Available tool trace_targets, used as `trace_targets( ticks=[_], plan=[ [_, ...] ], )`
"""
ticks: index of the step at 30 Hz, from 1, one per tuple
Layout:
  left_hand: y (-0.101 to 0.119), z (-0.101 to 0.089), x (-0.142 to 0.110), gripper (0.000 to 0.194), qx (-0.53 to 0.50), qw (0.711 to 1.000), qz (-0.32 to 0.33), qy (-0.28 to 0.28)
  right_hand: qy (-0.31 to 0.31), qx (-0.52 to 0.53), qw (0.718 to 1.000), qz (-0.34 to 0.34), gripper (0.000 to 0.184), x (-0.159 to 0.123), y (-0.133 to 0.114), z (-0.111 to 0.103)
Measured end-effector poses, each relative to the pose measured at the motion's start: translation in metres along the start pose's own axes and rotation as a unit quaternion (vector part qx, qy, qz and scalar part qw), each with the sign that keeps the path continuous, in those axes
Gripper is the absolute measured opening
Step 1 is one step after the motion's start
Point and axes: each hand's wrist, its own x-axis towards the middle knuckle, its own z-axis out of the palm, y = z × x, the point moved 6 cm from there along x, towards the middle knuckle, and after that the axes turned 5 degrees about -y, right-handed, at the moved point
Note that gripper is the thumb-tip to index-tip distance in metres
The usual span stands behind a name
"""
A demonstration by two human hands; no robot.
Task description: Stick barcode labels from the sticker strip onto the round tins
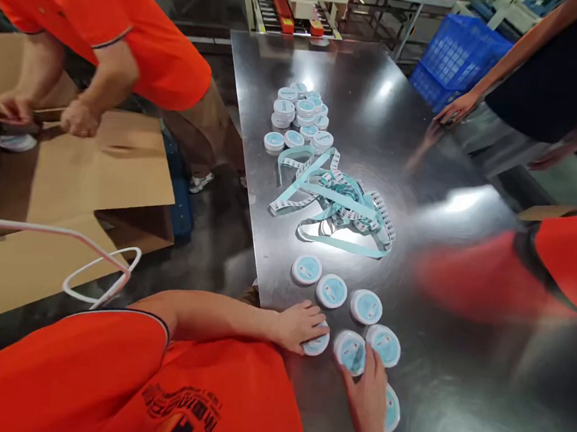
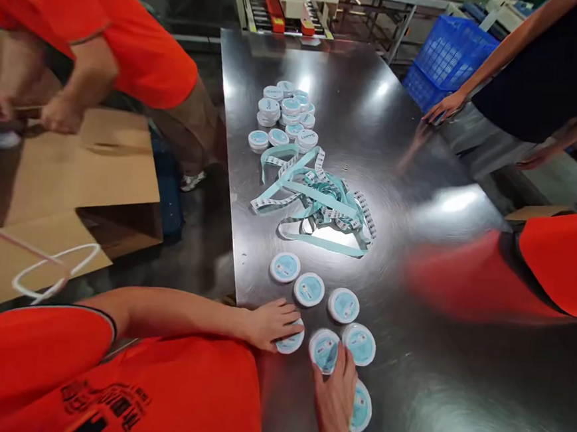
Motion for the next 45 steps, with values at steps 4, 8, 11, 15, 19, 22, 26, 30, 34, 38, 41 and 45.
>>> trace_targets(
  ticks=[4, 8, 11, 15, 19, 22, 26, 30, 34, 38, 41, 45],
  plan=[
    [-0.024, -0.012, -0.025, 0.066, 0.006, 1.000, 0.023, 0.007, -0.013, -0.025, 0.999, 0.031, 0.069, -0.004, -0.014, 0.011],
    [-0.046, -0.021, -0.048, 0.073, 0.012, 1.000, 0.021, -0.002, -0.045, 0.004, 0.997, 0.066, 0.073, 0.002, -0.031, 0.020],
    [-0.045, -0.023, -0.051, 0.079, 0.005, 1.000, 0.008, -0.001, -0.039, 0.032, 0.995, 0.082, 0.074, 0.004, -0.039, 0.027],
    [-0.025, -0.018, -0.034, 0.082, -0.008, 1.000, -0.003, 0.012, -0.031, 0.052, 0.998, -0.015, 0.065, 0.015, -0.056, 0.024],
    [-0.004, -0.013, -0.007, 0.081, -0.025, 0.999, -0.002, 0.042, -0.031, 0.052, 0.996, -0.062, 0.060, 0.043, -0.058, -0.001],
    [0.000, -0.011, 0.007, 0.080, -0.046, 0.997, -0.011, 0.055, 0.021, 0.022, 1.000, 0.004, 0.064, 0.073, -0.044, -0.030],
    [0.003, -0.009, 0.016, 0.073, -0.045, 0.998, 0.033, 0.034, 0.011, -0.103, 0.993, 0.062, 0.079, 0.102, -0.041, -0.046],
    [0.003, -0.008, 0.021, 0.066, -0.013, 0.998, 0.042, 0.033, -0.024, -0.200, 0.979, 0.023, 0.075, 0.113, -0.055, -0.043],
    [0.004, -0.010, 0.025, 0.072, 0.012, 0.999, 0.009, 0.047, -0.027, -0.197, 0.977, 0.073, 0.080, 0.110, -0.048, -0.049],
    [0.005, -0.012, 0.026, 0.081, 0.021, 0.999, -0.017, 0.043, -0.030, -0.170, 0.977, 0.122, 0.089, 0.104, -0.036, -0.062],
    [0.006, -0.012, 0.025, 0.080, 0.025, 0.998, -0.017, 0.053, -0.045, -0.159, 0.979, 0.117, 0.088, 0.101, -0.036, -0.063],
    [0.007, -0.013, 0.029, 0.085, -0.003, 0.995, -0.021, 0.100, -0.076, -0.129, 0.982, 0.112, 0.068, 0.102, -0.034, -0.057]
  ],
)
